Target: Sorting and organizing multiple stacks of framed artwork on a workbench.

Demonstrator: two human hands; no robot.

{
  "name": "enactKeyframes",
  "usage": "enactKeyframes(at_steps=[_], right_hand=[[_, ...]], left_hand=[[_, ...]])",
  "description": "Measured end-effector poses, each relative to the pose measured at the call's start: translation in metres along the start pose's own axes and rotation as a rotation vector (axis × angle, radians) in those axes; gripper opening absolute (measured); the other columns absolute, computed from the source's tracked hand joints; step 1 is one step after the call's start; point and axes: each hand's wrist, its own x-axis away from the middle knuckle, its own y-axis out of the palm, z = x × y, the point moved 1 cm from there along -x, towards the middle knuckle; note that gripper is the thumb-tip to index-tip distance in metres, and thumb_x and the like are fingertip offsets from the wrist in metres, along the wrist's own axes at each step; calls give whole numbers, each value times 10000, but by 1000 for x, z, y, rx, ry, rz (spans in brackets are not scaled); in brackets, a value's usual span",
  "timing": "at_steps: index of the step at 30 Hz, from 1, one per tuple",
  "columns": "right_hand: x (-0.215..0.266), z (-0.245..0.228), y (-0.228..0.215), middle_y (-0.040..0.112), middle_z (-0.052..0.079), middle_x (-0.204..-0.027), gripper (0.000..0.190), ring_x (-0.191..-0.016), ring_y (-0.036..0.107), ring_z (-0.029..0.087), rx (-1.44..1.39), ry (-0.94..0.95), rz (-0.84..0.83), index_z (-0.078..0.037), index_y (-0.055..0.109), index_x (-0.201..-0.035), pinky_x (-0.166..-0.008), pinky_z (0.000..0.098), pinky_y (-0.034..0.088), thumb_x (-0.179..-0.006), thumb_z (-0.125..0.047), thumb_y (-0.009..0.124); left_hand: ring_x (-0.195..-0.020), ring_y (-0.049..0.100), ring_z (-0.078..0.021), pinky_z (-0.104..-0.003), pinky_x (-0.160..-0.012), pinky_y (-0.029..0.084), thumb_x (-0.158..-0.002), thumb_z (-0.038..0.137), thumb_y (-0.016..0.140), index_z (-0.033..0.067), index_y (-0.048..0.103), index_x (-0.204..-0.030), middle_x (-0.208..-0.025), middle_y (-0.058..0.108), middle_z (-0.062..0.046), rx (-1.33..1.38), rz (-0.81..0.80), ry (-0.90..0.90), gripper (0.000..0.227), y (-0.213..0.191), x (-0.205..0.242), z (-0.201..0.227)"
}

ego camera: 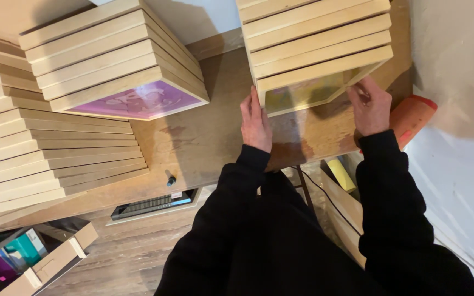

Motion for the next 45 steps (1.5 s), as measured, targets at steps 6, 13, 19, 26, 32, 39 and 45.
enactKeyframes(at_steps=[6, 13, 19, 26, 32, 39, 45], right_hand=[[2, 21, 3, 741, 135, -1157, 257, -1045, 713, 160, 56, -30, 6, 7, 631, -1325, -878, 299, 573, -1074, -12, 680], [44, -38, 11, 726, 193, -1320, 351, -1191, 718, 279, 102, -277, 304, 61, 608, -1432, -1002, 360, 578, -1084, 98, 602], [75, -165, 122, 670, 145, -1275, 349, -1109, 673, 210, -233, -263, -127, 21, 607, -1366, -1014, 317, 549, -1018, 48, 601], [38, -213, 242, 338, 215, -1712, 727, -1557, 426, 329, -232, -320, -430, -26, 264, -1670, -1221, 466, 457, -1086, -115, 689], [63, -203, 249, 453, 220, -1614, 657, -1495, 505, 315, -198, -243, -365, -17, 340, -1617, -1194, 443, 493, -1072, -103, 697], [86, -196, 234, 681, 177, -1258, 421, -1145, 684, 267, -145, -146, -253, 13, 615, -1393, -1014, 334, 563, -976, 33, 670], [110, -173, 235, 647, 202, -1340, 370, -1225, 682, 288, -105, -284, -260, 18, 634, -1349, -1053, 364, 592, -984, 34, 696]], left_hand=[[-1136, 654, -360, -422, -926, 566, -1019, 45, 547, 128, 327, -1623, -1418, 498, -171, 13, -15, -134, 649, 4, 0, -2], [-1398, 487, -395, -424, -1128, 465, -979, 118, 634, 60, 327, -1602, -1529, 448, -214, 171, 11, -34, 697, -80, 4, -35], [-1584, 363, -342, -479, -1325, 334, -1079, 308, 565, 90, 343, -1623, -1677, 364, -216, -9, 649, -39, 627, -229, -14, -102], [-1614, 293, -317, -430, -1344, 271, -1152, 292, 484, 11, 218, -1657, -1716, 282, -227, 344, 532, -34, 635, -268, -46, -139], [-1577, 349, -299, -402, -1323, 285, -1158, 278, 459, -3, 199, -1660, -1685, 343, -213, 568, 500, -68, 631, -263, -15, -130], [-1611, 293, -307, -445, -1351, 228, -1131, 551, 387, -2, 213, -1642, -1713, 289, -194, 531, 537, -146, 772, -256, 45, -129], [-1561, 331, -289, -437, -1308, 265, -1056, 719, 314, 2, 271, -1646, -1720, 309, -175, 673, 607, -32, 929, -249, 76, -114]])
